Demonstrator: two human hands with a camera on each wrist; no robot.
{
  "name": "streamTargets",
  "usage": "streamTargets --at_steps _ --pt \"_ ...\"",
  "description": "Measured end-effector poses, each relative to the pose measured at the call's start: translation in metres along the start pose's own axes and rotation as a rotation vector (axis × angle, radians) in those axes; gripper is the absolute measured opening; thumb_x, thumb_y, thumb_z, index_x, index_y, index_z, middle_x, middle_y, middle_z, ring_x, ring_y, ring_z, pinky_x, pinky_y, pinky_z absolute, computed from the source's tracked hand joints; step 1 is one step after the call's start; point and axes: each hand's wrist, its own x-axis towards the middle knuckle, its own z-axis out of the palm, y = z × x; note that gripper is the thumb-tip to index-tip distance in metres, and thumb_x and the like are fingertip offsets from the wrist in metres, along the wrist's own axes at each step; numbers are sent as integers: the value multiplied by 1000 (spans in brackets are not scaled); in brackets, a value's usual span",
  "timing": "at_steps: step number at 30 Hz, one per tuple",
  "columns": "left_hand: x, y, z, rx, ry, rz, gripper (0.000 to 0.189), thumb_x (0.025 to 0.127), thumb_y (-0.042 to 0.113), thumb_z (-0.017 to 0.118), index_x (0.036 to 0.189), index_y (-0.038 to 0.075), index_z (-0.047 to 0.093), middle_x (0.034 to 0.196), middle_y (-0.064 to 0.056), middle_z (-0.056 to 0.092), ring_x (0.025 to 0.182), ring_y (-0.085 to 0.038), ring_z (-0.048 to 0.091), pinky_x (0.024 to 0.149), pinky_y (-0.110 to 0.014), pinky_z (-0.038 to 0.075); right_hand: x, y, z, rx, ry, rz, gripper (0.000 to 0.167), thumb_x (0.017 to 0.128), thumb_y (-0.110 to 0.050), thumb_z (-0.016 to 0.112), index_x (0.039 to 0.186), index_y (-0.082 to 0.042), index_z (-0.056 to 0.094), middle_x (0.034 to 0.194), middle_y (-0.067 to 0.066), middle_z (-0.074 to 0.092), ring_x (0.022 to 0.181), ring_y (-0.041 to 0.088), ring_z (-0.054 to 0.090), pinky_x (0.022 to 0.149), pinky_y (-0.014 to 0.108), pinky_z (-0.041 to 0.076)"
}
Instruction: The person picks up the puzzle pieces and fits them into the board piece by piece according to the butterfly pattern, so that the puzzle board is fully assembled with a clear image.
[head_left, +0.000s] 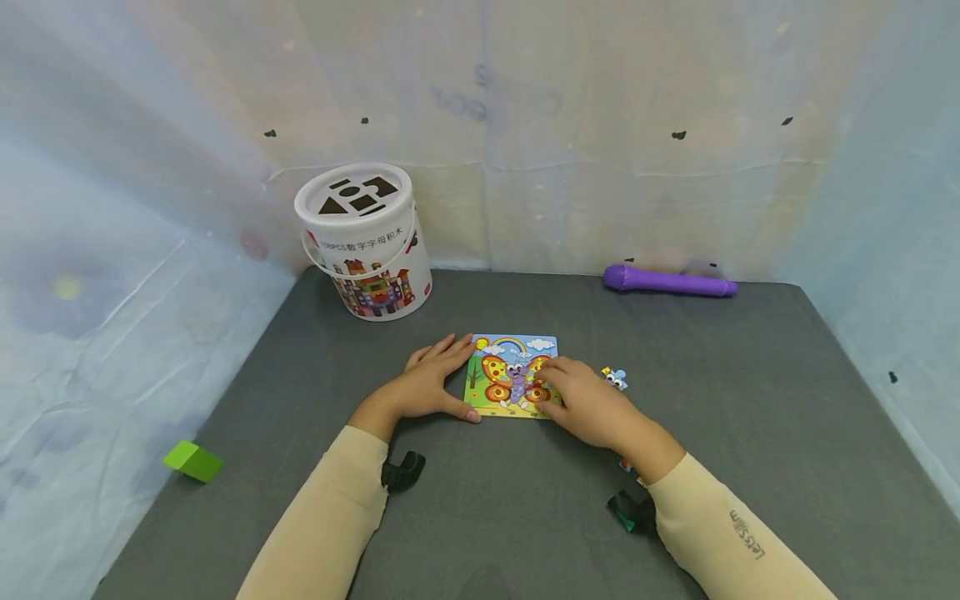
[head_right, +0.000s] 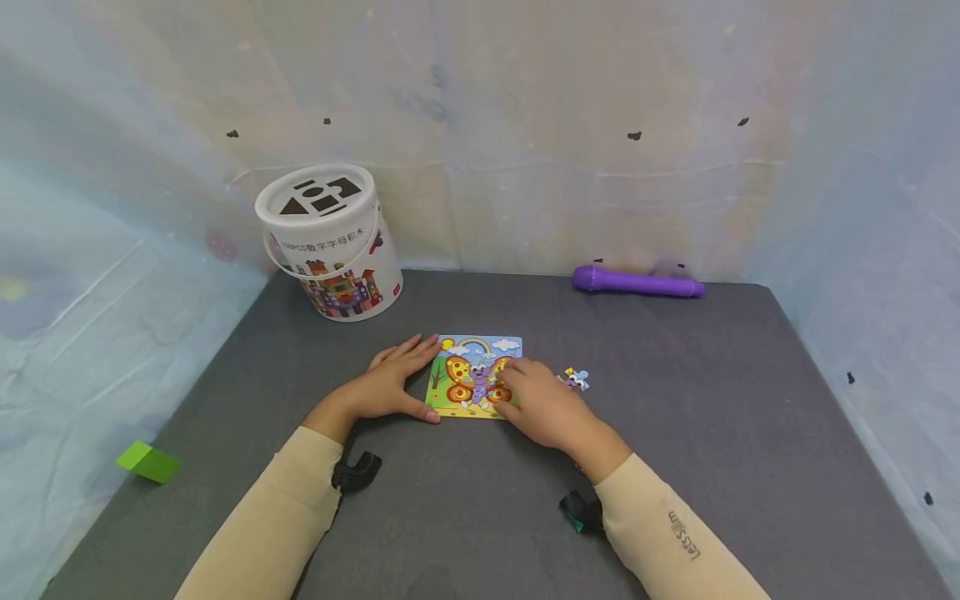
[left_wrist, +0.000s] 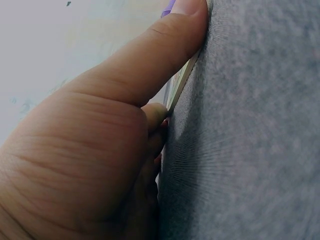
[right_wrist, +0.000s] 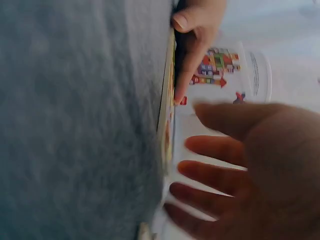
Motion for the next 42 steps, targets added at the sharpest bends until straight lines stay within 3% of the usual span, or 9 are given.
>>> streamTargets --at_steps 3,5,12,22,36,42 --pt "0 -1 0 -1 5 2 128 78 68 92 176 22 24 181 5 12 166 -21 -2 127 -55 -1 -6 -8 2 -74 -121 -19 68 106 -34 75 156 7 53 164 28 44 152 49 39 119 61 36" --pt "1 -2 1 0 8 3 128 78 68 91 176 22 24 181 5 12 166 -21 -2 127 -55 -1 -8 -8 3 -73 -172 -4 77 107 -41 73 162 6 46 170 28 35 156 50 31 121 63 32" --pt "2 -3 2 -1 -1 1 129 78 69 91 176 22 23 181 6 11 166 -21 -2 127 -55 -1 -10 2 4 -15 -214 47 82 109 -47 68 169 -2 37 176 21 24 162 42 18 124 67 20" --pt "1 -2 1 6 -5 3 128 78 69 91 176 21 23 181 5 11 166 -22 -2 127 -55 -1 -10 8 -1 -19 -201 -19 77 107 -44 71 169 -8 43 176 19 26 161 43 22 121 68 27" --pt "0 0 1 1 1 9 129 78 67 92 176 20 24 181 4 11 166 -23 -1 127 -55 -1 -9 14 -3 4 -200 -26 79 106 -48 71 169 -9 44 178 18 21 162 41 21 121 67 28" --pt "1 0 1 -1 -1 6 129 77 69 92 176 20 24 181 4 11 166 -23 -1 127 -55 -1 -6 16 -3 12 -195 -27 81 105 -50 74 171 -16 41 177 19 25 161 43 24 120 68 30"
